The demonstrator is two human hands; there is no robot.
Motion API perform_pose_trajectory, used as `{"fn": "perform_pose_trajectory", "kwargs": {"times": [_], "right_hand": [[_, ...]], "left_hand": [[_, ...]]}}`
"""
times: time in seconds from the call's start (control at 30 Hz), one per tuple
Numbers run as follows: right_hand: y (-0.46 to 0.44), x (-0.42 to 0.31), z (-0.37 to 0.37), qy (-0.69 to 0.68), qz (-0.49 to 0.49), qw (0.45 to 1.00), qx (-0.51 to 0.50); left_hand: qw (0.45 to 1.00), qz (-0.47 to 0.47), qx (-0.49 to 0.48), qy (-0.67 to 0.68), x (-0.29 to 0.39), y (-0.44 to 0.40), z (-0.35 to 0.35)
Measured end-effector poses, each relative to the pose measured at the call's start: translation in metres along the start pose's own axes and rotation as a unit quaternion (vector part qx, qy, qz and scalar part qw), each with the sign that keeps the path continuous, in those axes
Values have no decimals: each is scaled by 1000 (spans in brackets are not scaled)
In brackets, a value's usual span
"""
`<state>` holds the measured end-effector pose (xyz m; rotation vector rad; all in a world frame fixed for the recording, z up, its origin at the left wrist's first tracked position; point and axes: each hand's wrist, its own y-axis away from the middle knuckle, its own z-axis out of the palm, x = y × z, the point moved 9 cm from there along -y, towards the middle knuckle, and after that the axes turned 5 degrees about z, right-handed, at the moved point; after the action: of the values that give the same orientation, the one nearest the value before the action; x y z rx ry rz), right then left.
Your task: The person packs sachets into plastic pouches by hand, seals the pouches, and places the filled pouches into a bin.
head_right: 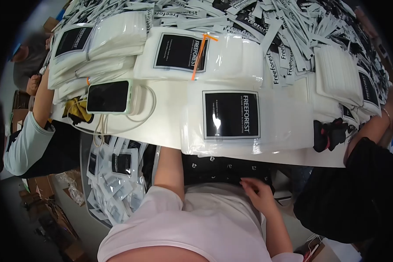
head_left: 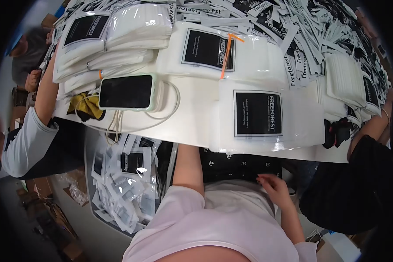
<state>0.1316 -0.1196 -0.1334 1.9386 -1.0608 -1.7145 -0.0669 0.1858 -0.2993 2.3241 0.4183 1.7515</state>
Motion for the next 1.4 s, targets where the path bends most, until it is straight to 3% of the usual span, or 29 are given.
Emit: {"fn": "perform_pose_trajectory", "kwargs": {"times": [0.03, 0.13, 0.27, 0.3, 0.37, 0.4, 0.5, 0.57, 0.63, 0.73, 0.8, 0.87, 0.93, 0.97, 1.03, 1.13, 1.27, 1.33, 1.37, 1.4], "right_hand": [[4, 4, -4, 1, 25, 1000, 11], [17, -18, -16, 49, -36, 997, 53], [54, -125, -44, 101, -271, 955, 67], [72, -157, -53, 61, -405, 908, 89], [104, -199, -66, -18, -504, 857, 103], [118, -220, -62, -31, -618, 786, 19], [149, -252, -50, -21, -691, 722, -36], [156, -259, -51, -49, -685, 726, 36], [162, -252, -53, -50, -718, 693, 24], [169, -234, -60, -14, -783, 619, -68], [173, -235, -65, -25, -768, 639, -30], [180, -232, -67, -87, -709, 695, 81], [184, -225, -70, -126, -692, 691, 166], [185, -219, -68, -122, -723, 657, 175], [184, -224, -68, -105, -730, 656, 160], [185, -252, -69, -37, -696, 711, 94], [169, -255, -72, 70, -723, 683, 75], [132, -271, -75, 219, -663, 684, 210], [89, -288, -91, 191, -616, 715, 270], [46, -303, -106, 160, -563, 744, 322]], "left_hand": [[992, 35, -21, -121, -6, -6, -2], [928, 127, -74, -344, -14, -6, 6], [856, 216, -123, -454, -19, 10, 9], [843, 234, -130, -466, -18, 11, 10], [824, 270, -144, -476, -14, 11, 12], [817, 289, -152, -476, -12, 14, 13], [800, 350, -172, -455, -5, 38, 10], [808, 388, -184, -404, 9, 63, 0], [827, 407, -185, -341, 52, 104, -7], [905, 372, -121, -168, 85, 151, -20], [892, 388, -146, -181, 112, 185, -17], [780, 562, -218, -170, 155, 239, -11], [711, 638, -271, -120, 180, 281, -12], [702, 652, -262, -116, 196, 285, -13], [683, 680, -242, -109, 232, 287, -11], [698, 682, -180, -128, 274, 262, 7], [710, 619, -263, -208, 296, 243, 52], [700, 594, -298, -261, 289, 238, 66], [687, 575, -338, -287, 267, 229, 74], [687, 605, -290, -279, 274, 231, 71]]}}
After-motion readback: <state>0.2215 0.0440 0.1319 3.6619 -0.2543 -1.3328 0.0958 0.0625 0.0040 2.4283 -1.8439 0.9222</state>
